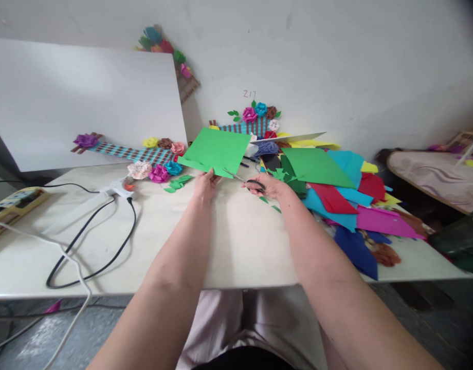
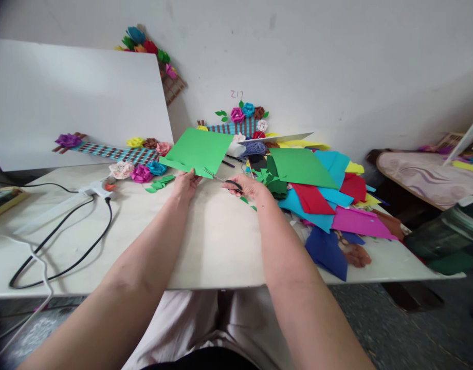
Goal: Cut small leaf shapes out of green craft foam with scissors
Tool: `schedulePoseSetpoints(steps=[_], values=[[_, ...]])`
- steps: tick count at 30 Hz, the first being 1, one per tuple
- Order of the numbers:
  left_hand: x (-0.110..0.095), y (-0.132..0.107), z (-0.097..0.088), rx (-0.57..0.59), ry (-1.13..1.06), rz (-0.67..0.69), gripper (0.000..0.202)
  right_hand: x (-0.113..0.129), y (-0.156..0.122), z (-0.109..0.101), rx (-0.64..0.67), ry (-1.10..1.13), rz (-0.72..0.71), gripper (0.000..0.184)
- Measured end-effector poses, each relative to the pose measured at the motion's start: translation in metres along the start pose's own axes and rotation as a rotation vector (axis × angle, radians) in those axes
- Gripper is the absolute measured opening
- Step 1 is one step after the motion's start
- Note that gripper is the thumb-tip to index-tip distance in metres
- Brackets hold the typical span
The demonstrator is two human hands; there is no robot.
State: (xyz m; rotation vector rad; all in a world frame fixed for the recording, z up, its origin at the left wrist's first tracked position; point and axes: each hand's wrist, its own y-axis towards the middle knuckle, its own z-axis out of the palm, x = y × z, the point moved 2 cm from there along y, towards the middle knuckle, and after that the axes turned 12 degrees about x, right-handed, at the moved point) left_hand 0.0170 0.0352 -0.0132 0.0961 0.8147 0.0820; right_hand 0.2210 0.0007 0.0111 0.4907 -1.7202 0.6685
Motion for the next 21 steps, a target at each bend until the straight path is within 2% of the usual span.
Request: schedulePoseSetpoints(steps=[12, 21], values=[[0.0018, 0.0021, -0.0012, 0.025, 0.005, -0.008, 0.009, 0.0060, -0.0052, 0.0022, 0.024, 0.015, 0.034, 0.013], [0.0006, 0.0005, 0.0006, 0.038, 0.024, 0.000, 0.006, 0.0057, -0.0085, 0.0038, 0.058, 0.061, 0.034, 0.017]])
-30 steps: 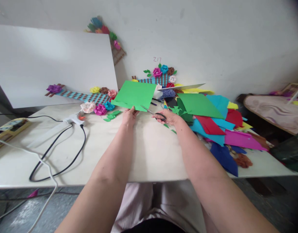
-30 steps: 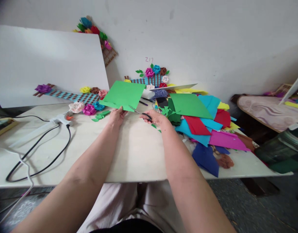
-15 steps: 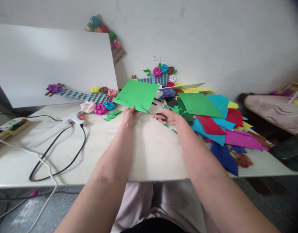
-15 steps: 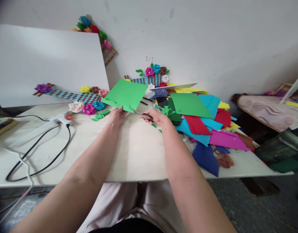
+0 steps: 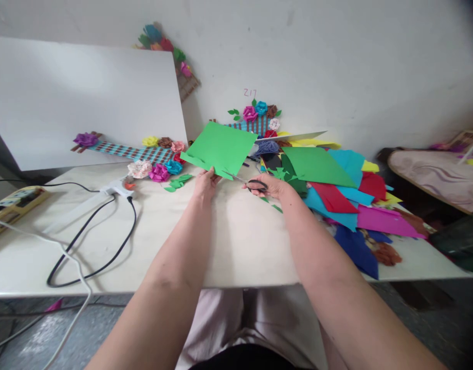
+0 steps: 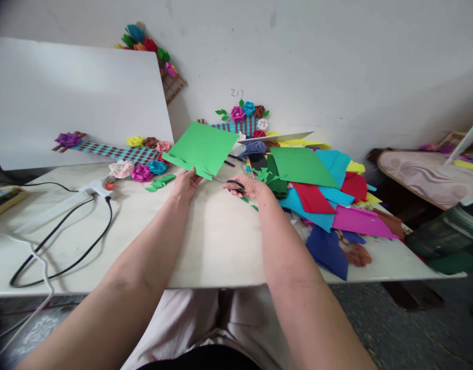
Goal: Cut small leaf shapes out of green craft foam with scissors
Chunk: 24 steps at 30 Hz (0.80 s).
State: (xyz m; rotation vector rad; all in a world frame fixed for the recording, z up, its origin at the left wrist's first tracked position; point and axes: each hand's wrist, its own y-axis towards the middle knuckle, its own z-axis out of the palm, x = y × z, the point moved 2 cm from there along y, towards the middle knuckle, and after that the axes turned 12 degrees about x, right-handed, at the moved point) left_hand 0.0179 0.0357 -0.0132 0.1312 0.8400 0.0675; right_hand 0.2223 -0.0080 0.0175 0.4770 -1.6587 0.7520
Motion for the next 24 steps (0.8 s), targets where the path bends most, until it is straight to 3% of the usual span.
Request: schedulePoseSetpoints(steps=[24], values=[[-0.0002, -0.0041, 0.0050, 0.064, 0.020, -0.026, 0.006, -0.0088, 0.0106, -0.0034, 0.075, -0.006, -0.038, 0.027]])
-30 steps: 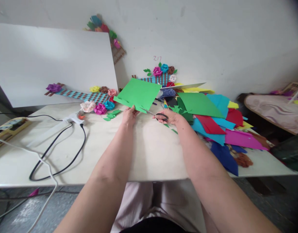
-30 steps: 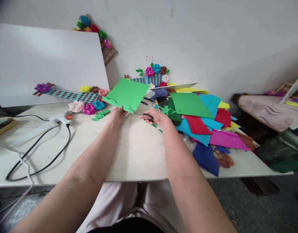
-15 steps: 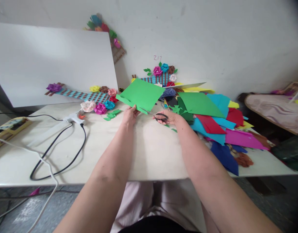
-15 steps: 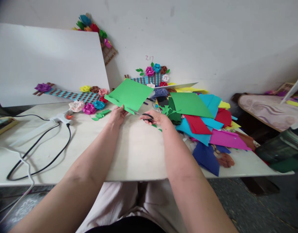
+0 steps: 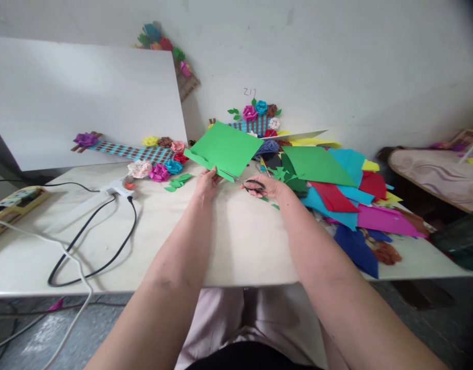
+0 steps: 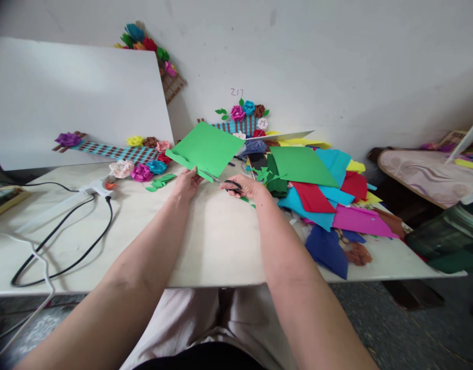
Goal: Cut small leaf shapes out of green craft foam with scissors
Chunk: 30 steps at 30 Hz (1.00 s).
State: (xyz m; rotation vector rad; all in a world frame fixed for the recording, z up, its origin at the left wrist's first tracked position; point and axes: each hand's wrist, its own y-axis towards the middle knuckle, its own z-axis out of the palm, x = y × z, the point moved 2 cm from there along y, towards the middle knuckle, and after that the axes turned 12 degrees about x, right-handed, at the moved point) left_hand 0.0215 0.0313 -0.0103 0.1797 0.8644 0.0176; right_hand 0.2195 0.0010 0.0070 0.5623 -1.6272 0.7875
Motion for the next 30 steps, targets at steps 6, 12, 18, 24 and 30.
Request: schedulePoseSetpoints(steps=[6, 12, 18, 24, 30], values=[[0.0007, 0.0007, -0.0012, 0.012, 0.010, -0.006, 0.005, 0.0011, 0.0008, 0.0014, -0.008, 0.013, 0.015, 0.018], [0.0021, 0.0021, -0.0029, 0.019, 0.034, -0.004, 0.010, 0.0011, 0.0006, 0.0017, -0.018, 0.020, 0.021, 0.015], [0.0028, 0.0044, -0.0048, 0.031, 0.030, -0.005, 0.006, 0.0045, -0.0017, 0.0044, -0.037, 0.016, 0.028, 0.012], [0.0013, 0.0026, -0.0026, 0.036, 0.024, -0.004, 0.006, 0.0067, -0.0036, 0.0055, -0.038, 0.034, 0.036, 0.011], [0.0006, 0.0004, -0.0014, 0.035, 0.031, -0.007, 0.006, 0.0077, -0.0048, 0.0058, -0.037, 0.030, 0.035, 0.011]])
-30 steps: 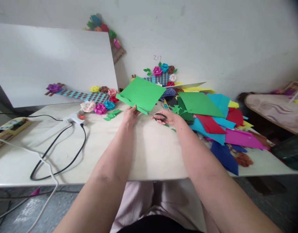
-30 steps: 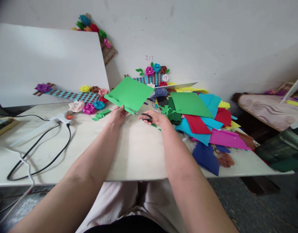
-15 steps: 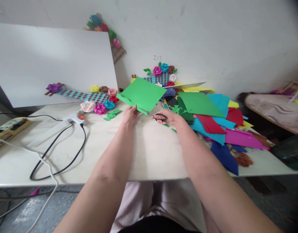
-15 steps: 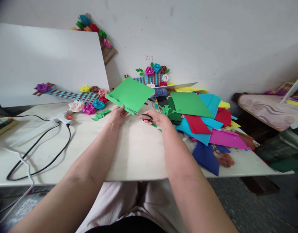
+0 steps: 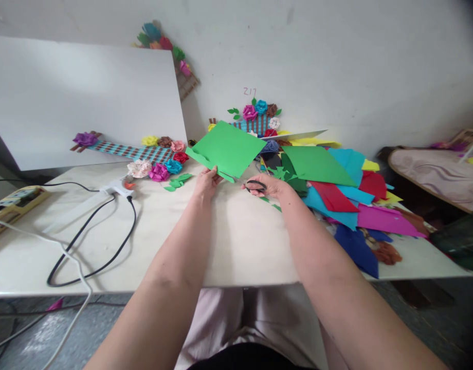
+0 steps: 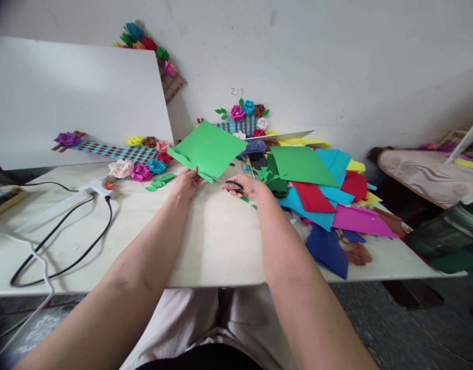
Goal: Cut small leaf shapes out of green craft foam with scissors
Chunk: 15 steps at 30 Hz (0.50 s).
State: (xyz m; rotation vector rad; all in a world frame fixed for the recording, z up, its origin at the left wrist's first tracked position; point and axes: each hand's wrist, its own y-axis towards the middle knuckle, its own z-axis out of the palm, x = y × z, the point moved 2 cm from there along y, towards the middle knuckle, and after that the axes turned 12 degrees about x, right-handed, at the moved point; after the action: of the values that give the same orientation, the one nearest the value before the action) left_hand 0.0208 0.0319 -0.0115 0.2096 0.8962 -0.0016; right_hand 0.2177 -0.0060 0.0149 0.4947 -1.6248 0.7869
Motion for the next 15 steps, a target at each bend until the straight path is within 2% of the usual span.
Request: schedulePoseSetpoints(steps=[15], values=[[-0.0007, -0.0005, 0.0008, 0.038, 0.038, -0.028, 0.005, -0.0020, -0.0013, -0.0033, 0.025, -0.004, 0.006, 0.011]])
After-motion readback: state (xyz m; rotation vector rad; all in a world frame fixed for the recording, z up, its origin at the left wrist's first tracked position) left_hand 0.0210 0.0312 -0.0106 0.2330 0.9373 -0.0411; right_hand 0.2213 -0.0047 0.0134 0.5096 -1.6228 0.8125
